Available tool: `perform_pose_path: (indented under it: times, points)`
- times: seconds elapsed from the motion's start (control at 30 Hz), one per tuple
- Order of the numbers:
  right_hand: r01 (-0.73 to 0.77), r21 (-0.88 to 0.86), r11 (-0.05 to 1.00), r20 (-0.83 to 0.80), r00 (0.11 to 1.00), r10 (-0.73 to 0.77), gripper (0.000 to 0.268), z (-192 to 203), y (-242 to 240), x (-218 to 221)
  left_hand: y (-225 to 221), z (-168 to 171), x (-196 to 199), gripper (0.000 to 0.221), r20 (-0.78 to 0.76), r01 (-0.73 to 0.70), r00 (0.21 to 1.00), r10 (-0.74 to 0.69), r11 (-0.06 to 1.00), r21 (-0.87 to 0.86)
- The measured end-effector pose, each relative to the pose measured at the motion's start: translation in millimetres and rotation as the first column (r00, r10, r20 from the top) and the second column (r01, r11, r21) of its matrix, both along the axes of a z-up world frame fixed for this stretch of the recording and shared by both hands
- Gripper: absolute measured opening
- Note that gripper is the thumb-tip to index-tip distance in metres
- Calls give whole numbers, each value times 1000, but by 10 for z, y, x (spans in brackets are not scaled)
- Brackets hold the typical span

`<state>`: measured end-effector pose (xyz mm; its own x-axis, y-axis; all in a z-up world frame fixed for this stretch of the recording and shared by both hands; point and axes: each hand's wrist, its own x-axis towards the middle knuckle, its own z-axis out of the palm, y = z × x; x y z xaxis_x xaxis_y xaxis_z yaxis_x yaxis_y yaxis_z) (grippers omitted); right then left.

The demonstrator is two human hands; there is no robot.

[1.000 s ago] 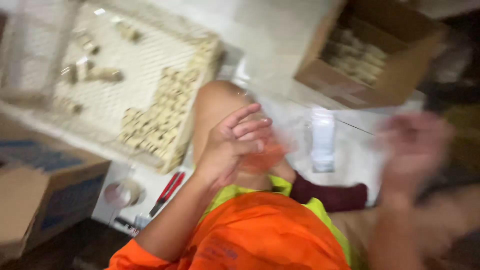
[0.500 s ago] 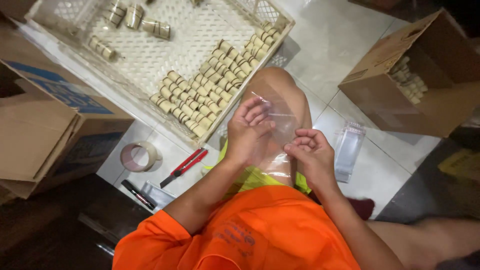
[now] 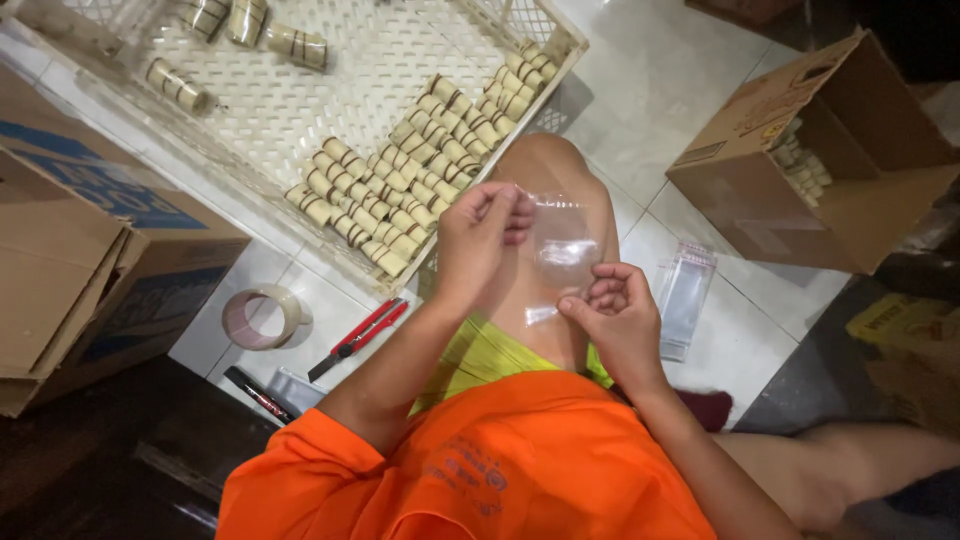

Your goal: Packaging small cylindrical items into plastic bags

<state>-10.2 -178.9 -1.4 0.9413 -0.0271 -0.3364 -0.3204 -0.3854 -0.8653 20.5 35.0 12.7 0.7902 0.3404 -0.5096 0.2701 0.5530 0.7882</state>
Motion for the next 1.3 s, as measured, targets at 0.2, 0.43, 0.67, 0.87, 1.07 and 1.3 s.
perform_pose_path:
  times: [0.2,0.43,0.67,0.87,1.07,1.3]
  points:
    - [-7,1,1000,-17,1000,7,68,192,45,12,640,279,188,13,203,-472,873,443,872,131]
    - [-102,-245,964,284,943,172,62,750,167,564,1742,764,-241,18,287,-707,695,659,698,109]
    - [-450,-648,614,467,403,787,31,143,1277,1979,1739,660,-413,16,231,-613,773,590,789,37]
    - [-638,-764,100,-237,422,875,34,-1180,2237,2498,1576,367,-420,23,116,-531,832,543,839,-118]
    - [-724,-568,390,-212,587,781,43,-925,2318,2382,1543,306,-416,26,63,-481,872,485,874,-68]
    - [-735,-284,616,41,633,773,42,-293,2116,2336,1402,335,-305,24,64,-398,908,413,901,-173]
